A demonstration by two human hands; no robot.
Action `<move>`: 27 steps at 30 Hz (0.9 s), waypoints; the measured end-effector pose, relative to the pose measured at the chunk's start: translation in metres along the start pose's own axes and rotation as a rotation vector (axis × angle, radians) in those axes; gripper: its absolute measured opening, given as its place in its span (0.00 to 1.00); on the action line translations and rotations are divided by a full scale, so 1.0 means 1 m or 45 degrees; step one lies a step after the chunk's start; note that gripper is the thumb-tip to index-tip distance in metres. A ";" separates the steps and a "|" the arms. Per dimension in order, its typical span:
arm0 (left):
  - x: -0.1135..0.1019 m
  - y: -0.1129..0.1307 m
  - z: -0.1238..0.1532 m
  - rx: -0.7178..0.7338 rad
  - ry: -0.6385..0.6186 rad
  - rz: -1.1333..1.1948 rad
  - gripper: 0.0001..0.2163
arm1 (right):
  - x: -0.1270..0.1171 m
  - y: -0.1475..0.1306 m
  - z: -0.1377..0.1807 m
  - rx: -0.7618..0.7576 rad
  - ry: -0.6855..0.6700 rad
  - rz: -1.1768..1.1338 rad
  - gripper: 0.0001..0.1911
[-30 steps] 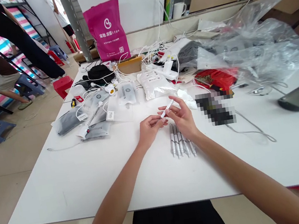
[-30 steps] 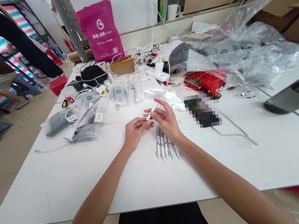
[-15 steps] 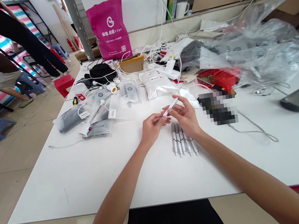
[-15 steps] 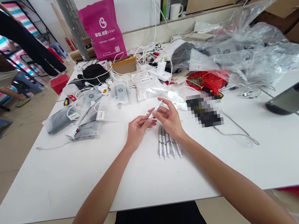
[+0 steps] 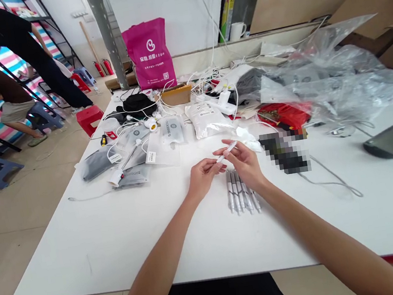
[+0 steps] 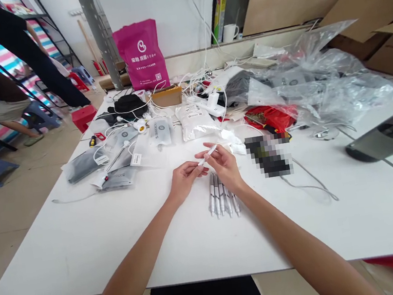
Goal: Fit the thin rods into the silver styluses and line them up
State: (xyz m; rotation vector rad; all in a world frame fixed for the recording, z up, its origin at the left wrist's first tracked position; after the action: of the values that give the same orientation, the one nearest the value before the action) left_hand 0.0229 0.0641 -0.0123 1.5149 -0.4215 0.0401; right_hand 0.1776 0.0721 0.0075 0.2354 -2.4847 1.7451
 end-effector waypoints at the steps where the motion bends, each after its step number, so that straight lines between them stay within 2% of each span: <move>1: 0.000 -0.001 0.000 -0.004 0.000 0.012 0.19 | -0.001 0.001 0.000 0.016 0.032 0.016 0.21; 5: 0.001 0.000 0.000 0.010 -0.017 0.007 0.19 | -0.004 0.001 -0.001 -0.027 0.184 0.074 0.18; 7: 0.001 0.001 0.001 0.015 -0.005 -0.005 0.18 | -0.001 -0.002 -0.002 -0.037 0.099 0.015 0.18; 9: 0.001 0.003 0.001 0.003 0.011 -0.004 0.17 | 0.003 -0.003 -0.001 -0.008 -0.015 -0.073 0.23; 11: 0.001 0.004 0.002 -0.017 0.025 -0.004 0.17 | 0.004 -0.003 -0.001 0.026 -0.034 -0.081 0.22; 13: 0.001 0.006 0.003 -0.015 0.031 -0.040 0.17 | 0.002 -0.002 0.000 0.050 0.050 -0.035 0.19; 16: 0.002 0.007 0.003 -0.013 0.023 -0.114 0.15 | -0.002 -0.002 -0.001 0.053 0.157 0.008 0.22; 21: 0.002 0.007 0.002 -0.065 0.017 -0.021 0.14 | -0.001 -0.005 -0.002 0.070 -0.034 -0.060 0.23; 24: 0.002 0.005 0.003 -0.056 0.016 -0.060 0.13 | -0.006 0.001 -0.002 0.064 0.058 -0.001 0.16; 27: 0.002 0.002 0.004 -0.059 0.042 -0.121 0.13 | -0.010 0.005 -0.003 0.045 0.152 0.089 0.17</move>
State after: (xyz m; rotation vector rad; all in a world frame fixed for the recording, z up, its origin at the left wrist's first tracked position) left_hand 0.0230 0.0603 -0.0102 1.4853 -0.3218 -0.0196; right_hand 0.1862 0.0766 0.0025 0.0456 -2.4076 1.7745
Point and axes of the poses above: each hand's wrist, its own z-axis away from the middle knuckle, its own x-axis out of the palm, y = z × x, the point moved 3 cm from there along -z, towards the middle knuckle, and after that the axes turned 4 degrees about -x, right-handed, at the moved point
